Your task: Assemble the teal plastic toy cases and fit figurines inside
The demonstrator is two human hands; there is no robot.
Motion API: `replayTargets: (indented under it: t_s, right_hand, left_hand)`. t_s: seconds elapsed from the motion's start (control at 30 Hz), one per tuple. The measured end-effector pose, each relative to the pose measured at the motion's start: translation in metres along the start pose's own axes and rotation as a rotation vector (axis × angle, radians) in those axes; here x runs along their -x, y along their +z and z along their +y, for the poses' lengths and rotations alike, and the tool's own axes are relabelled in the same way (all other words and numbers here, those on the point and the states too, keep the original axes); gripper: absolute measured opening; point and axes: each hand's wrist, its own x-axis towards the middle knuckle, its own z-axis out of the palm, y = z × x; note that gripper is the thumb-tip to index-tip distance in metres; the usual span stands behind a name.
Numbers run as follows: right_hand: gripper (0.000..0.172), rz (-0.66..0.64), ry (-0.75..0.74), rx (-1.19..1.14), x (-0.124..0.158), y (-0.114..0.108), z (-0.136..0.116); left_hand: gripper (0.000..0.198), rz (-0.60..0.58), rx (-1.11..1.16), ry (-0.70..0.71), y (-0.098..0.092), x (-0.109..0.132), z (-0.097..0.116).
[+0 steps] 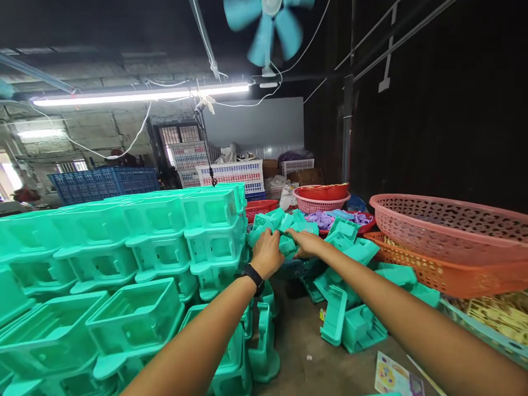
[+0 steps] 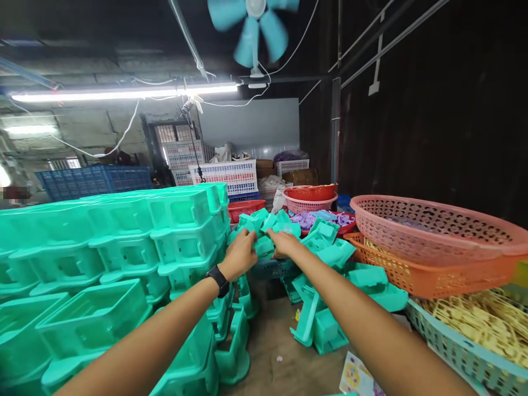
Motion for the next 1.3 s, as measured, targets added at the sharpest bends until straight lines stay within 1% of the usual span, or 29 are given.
replayTargets:
  t_s: [0.03, 0.1, 0.17, 0.23, 0.33, 0.5, 0.57, 0.6, 0.67, 0.8, 0.87, 0.97, 1.07, 1.13, 1.23, 1.3]
  right_hand:
    - [0.046, -0.013, -0.024, 0.000, -0.003, 0.000, -0.001]
    - [0.041, -0.032, -0.069, 0.000, -0.006, 0.001, -0.002]
    - [0.038, -0.028, -0.098, -0.002, -0.007, 0.004, -0.002]
    - [0.036, -0.006, -0.113, -0.014, -0.007, 0.006, -0.001]
    - [0.033, 0.050, -0.111, -0.050, -0.005, 0.007, 0.005]
    - [0.033, 0.186, -0.092, -0.117, 0.004, -0.004, 0.021]
    - [0.035, 0.222, -0.081, -0.128, 0.010, -0.009, 0.027]
    - [0.036, 0.230, -0.075, -0.129, 0.013, -0.011, 0.030]
    - [0.035, 0.233, -0.064, -0.130, 0.019, -0.012, 0.034]
    - [0.030, 0.245, 0.015, -0.134, 0.025, -0.002, 0.032]
    - [0.028, 0.262, 0.068, -0.146, 0.026, 0.003, 0.029]
    - [0.029, 0.306, 0.130, -0.173, 0.031, 0.003, 0.024]
    - [0.042, 0.377, 0.185, -0.191, 0.045, -0.005, 0.021]
    - [0.048, 0.423, 0.238, -0.192, 0.063, -0.011, 0.020]
    - [0.048, 0.481, 0.344, -0.166, 0.100, -0.016, 0.021]
    - [0.047, 0.512, 0.401, -0.150, 0.126, -0.011, 0.021]
  left_hand:
    - [0.029, 0.001, 0.009, -0.036, 0.001, -0.004, 0.000]
    - [0.026, -0.033, 0.040, -0.097, 0.005, -0.013, -0.001]
    - [0.022, -0.074, 0.086, -0.132, 0.009, -0.021, -0.002]
    - [0.021, -0.080, 0.133, -0.148, 0.013, -0.026, -0.001]
    - [0.021, -0.021, 0.194, -0.157, 0.013, -0.030, 0.000]
    - [0.023, 0.167, 0.269, -0.174, -0.003, -0.036, -0.002]
    - [0.025, 0.199, 0.289, -0.189, -0.007, -0.038, -0.006]
    - [0.026, 0.195, 0.298, -0.193, -0.007, -0.039, -0.007]
    - [0.025, 0.143, 0.312, -0.186, -0.003, -0.040, -0.009]
    - [0.024, -0.051, 0.277, -0.140, 0.013, -0.040, -0.005]
    - [0.026, -0.123, 0.238, -0.122, 0.019, -0.041, -0.002]
    - [0.028, -0.148, 0.202, -0.113, 0.022, -0.046, -0.001]
    - [0.030, -0.109, 0.208, -0.087, 0.021, -0.048, 0.000]
    - [0.029, -0.066, 0.231, -0.068, 0.018, -0.047, 0.003]
    - [0.026, 0.061, 0.277, -0.085, 0.008, -0.044, 0.013]
    - [0.030, 0.173, 0.308, -0.108, -0.005, -0.038, 0.021]
